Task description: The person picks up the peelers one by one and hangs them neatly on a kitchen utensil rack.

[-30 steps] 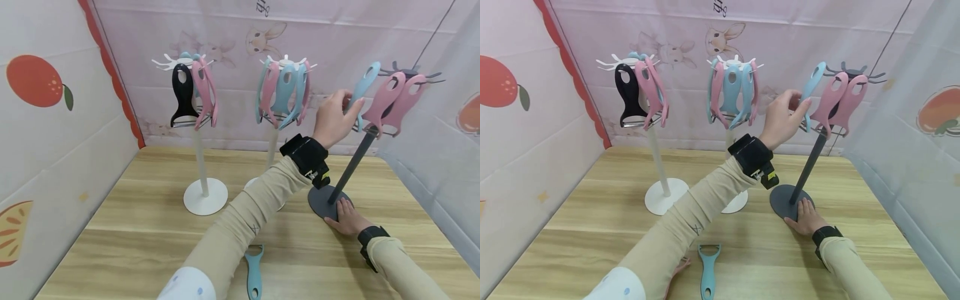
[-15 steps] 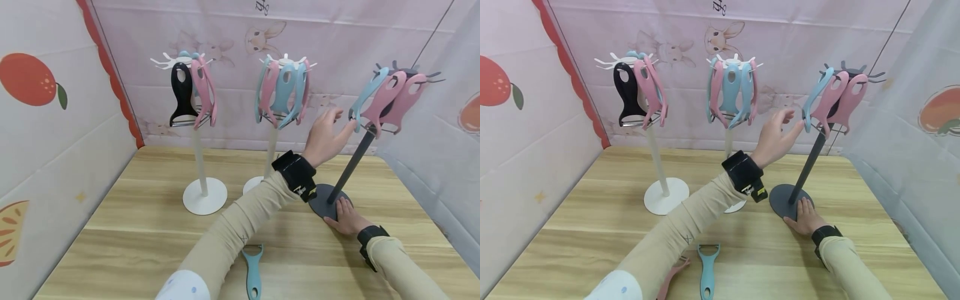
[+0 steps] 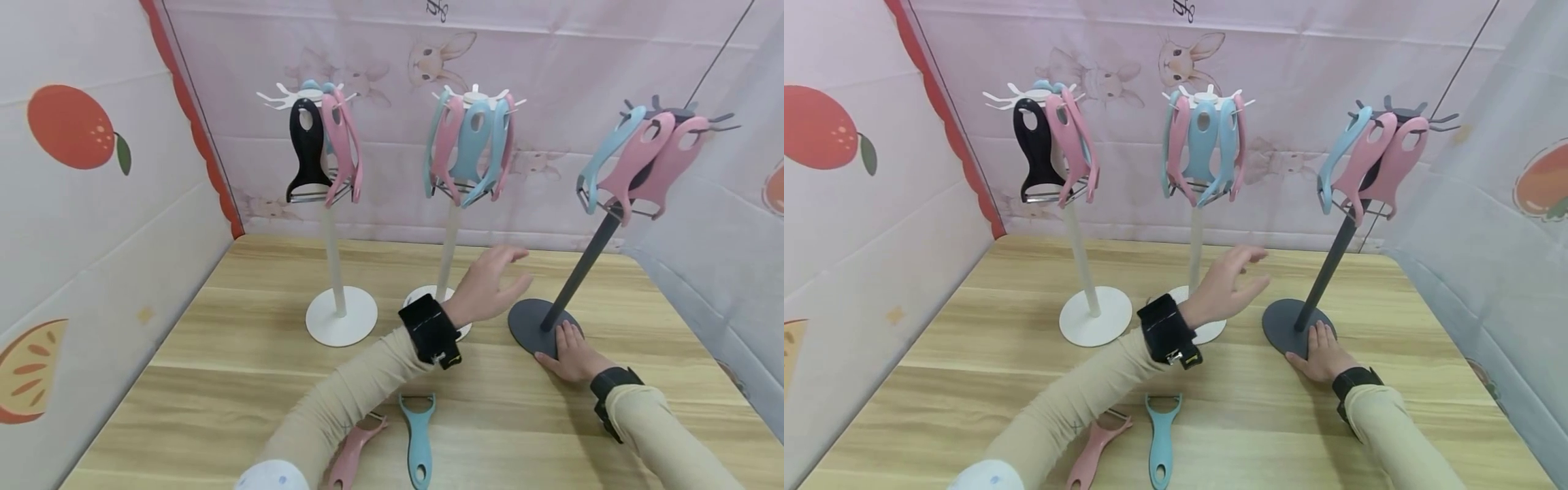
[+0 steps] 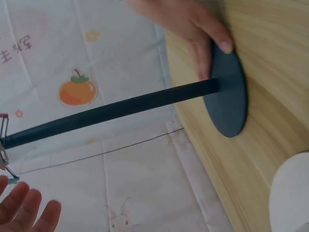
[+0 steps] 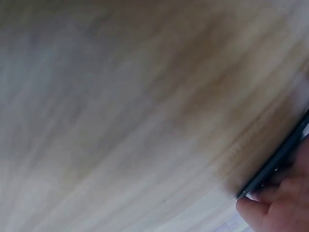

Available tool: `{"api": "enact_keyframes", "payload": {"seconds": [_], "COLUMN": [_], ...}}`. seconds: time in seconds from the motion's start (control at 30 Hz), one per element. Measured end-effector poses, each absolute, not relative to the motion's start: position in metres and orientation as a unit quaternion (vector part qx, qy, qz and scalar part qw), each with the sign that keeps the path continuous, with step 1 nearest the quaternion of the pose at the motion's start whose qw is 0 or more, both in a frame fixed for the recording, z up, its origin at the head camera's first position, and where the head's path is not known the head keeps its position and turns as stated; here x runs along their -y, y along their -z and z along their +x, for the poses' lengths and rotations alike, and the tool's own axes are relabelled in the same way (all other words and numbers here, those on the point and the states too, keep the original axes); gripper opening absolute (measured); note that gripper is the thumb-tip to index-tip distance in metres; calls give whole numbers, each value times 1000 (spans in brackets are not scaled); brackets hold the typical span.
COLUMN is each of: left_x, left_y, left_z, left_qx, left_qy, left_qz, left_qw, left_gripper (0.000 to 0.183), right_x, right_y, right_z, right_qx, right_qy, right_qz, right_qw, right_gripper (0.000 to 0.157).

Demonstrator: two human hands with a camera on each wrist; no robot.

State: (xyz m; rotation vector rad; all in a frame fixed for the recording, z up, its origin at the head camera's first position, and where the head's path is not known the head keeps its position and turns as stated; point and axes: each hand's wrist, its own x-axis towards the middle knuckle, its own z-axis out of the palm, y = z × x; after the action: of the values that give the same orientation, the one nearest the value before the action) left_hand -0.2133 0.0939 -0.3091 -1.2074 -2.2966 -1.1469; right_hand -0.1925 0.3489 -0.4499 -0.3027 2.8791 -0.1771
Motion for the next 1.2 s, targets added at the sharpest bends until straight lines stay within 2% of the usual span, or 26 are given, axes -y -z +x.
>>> {"api": "enact_keyframes", "payload": {"seconds": [0.23,0.43,0.53,0.73,0.87,1.07,1.2], "left_x": [-61,-32,-16,9,19,24,22], "left_y": [324,342,351,362,370,384,393], "left_z": [-193,-177,-172,-165,-162,-160,-159], "left_qx": [777,757,752,734,725,728,729], "left_qy": [342,248,192,72,9,-45,-69], "left_qz": [-524,-600,-628,-676,-689,-682,-677], "left_qw": [75,69,61,4,-10,-55,-81], "left_gripper": [37,36,34,36,38,46,48], "right_x": [-350,-354,-353,-352,-351,-341,-342], "right_y": [451,458,458,454,450,439,441], "right_z": [-194,-195,-195,-194,-192,-186,-186], "right_qx": [-985,-987,-986,-985,-986,-987,-987], "right_qy": [65,65,68,70,63,55,58], "right_qz": [-99,-107,-109,-110,-111,-110,-108], "right_qw": [122,104,105,112,109,100,105], "right_gripper": [102,113,109,101,99,88,91]}}
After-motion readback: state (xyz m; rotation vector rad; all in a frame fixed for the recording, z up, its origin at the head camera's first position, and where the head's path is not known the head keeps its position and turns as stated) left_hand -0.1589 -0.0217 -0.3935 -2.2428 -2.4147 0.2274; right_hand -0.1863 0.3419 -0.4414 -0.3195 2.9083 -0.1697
